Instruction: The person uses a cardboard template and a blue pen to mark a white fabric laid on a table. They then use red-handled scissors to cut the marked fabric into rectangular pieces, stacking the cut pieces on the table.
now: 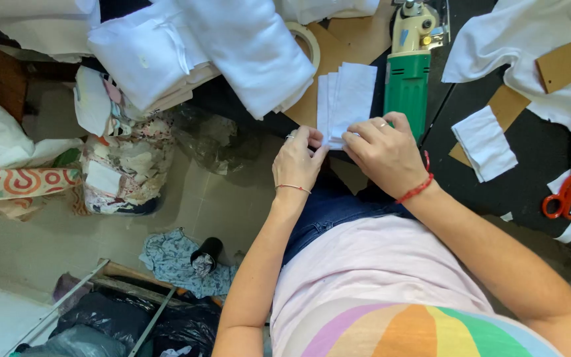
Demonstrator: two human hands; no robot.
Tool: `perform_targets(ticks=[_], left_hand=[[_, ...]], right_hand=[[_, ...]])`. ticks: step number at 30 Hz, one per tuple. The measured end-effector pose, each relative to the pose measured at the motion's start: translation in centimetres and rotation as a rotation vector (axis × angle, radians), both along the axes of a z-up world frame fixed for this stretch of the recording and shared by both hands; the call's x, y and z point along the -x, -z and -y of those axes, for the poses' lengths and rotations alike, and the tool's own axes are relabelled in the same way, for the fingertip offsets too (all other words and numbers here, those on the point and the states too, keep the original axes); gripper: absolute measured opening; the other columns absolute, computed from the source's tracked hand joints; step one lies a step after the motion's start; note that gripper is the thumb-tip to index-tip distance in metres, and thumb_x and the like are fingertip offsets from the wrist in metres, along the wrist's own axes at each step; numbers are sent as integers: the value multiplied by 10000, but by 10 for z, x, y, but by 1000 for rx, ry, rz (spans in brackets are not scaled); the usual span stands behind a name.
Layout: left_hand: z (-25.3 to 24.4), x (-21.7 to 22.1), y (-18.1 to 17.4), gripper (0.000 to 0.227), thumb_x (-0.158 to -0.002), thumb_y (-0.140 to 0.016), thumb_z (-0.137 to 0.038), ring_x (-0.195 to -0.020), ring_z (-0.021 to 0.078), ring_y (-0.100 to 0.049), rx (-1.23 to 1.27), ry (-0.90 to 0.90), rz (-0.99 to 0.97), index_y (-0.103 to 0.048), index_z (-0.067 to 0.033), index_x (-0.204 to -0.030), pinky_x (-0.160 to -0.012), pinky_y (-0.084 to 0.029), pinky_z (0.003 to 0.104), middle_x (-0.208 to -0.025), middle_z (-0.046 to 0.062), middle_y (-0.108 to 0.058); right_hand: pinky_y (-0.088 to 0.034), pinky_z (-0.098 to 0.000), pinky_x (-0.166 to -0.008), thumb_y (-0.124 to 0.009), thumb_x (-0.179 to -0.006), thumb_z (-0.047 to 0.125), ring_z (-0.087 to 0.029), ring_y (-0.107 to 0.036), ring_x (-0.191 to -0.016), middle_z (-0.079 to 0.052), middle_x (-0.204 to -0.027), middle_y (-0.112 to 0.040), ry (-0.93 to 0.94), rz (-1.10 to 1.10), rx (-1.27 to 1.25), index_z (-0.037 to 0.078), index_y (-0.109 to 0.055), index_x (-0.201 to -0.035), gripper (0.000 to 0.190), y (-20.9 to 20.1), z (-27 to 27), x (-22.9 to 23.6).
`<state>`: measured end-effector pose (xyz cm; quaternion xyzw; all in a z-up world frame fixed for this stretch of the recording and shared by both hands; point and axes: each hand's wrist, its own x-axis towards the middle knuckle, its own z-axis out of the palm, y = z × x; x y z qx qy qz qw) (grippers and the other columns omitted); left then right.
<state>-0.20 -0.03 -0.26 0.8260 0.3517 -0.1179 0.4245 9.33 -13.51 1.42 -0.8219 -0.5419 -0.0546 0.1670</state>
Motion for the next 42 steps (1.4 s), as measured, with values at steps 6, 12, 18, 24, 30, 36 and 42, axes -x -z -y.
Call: perform_targets(ticks=[6, 12, 18, 24, 30, 36, 42], left_hand=[[1, 7, 9, 173, -700, -640, -247, -717, 164, -594, -56, 29, 120, -510, -222, -812, -652, -506, 342, -729, -62, -516], [2, 15, 28, 292, -677, -677, -255, -753, 218, -566, -251, 197, 359, -492, -240, -904, -645, -501, 351, -774, -35, -473], [4, 17, 51, 228, -704, -654, -269, -719, 190, -541, -459, 308, 484, -536, -285, -898, -579, -491, 328, -780, -43, -463], [-5, 16, 46, 127, -721, -635, -294, -698, 166, -534, -469, 298, 515, -560, -301, -822, -575, -488, 306, -749, -62, -465], [-9, 14, 40, 108, -730, -635, -304, -695, 174, -545, -416, 300, 495, -561, -292, -808, -584, -496, 316, -743, -57, -475], [-8, -3, 1, 224, -836, -472, -399, -674, 150, -629, 337, -2, 227, -597, -218, -879, -546, -523, 266, -782, -30, -602], [16, -35, 5, 476, -807, -537, -346, -663, 162, -625, 1147, -477, 194, -465, 4, -1122, -624, -551, 316, -747, 42, -574]], right_hand=[[-376, -297, -757, -582, -786, 180, -137, -537, -733, 20, -793, -544, -59, 117, 77, 149, -567, -749, 50, 30, -6, 0], [-405, -294, -708, -632, -730, 136, -166, -570, -724, 11, -762, -550, 7, -24, 36, 132, -565, -744, 69, 9, -14, -21], [-453, -282, -720, -676, -846, 63, -189, -611, -818, 20, -866, -607, 123, -120, -42, 156, -629, -901, 118, -46, -6, -54], [-454, -272, -776, -660, -793, 129, -137, -596, -719, 40, -784, -591, 30, 83, 38, 176, -596, -789, 80, -42, -8, -11], [-418, -367, -914, -596, -789, 115, -166, -591, -654, 1, -716, -568, 20, 118, 42, 137, -560, -738, 65, 0, 0, 6], [-421, -370, -924, -649, -771, 129, -151, -604, -706, 22, -754, -583, 45, 34, 12, 132, -583, -770, 66, -32, -2, -11], [-418, -390, -897, -568, -803, 106, -156, -598, -721, 11, -743, -582, -46, -123, -125, 131, -595, -758, 58, -58, 9, 2]])
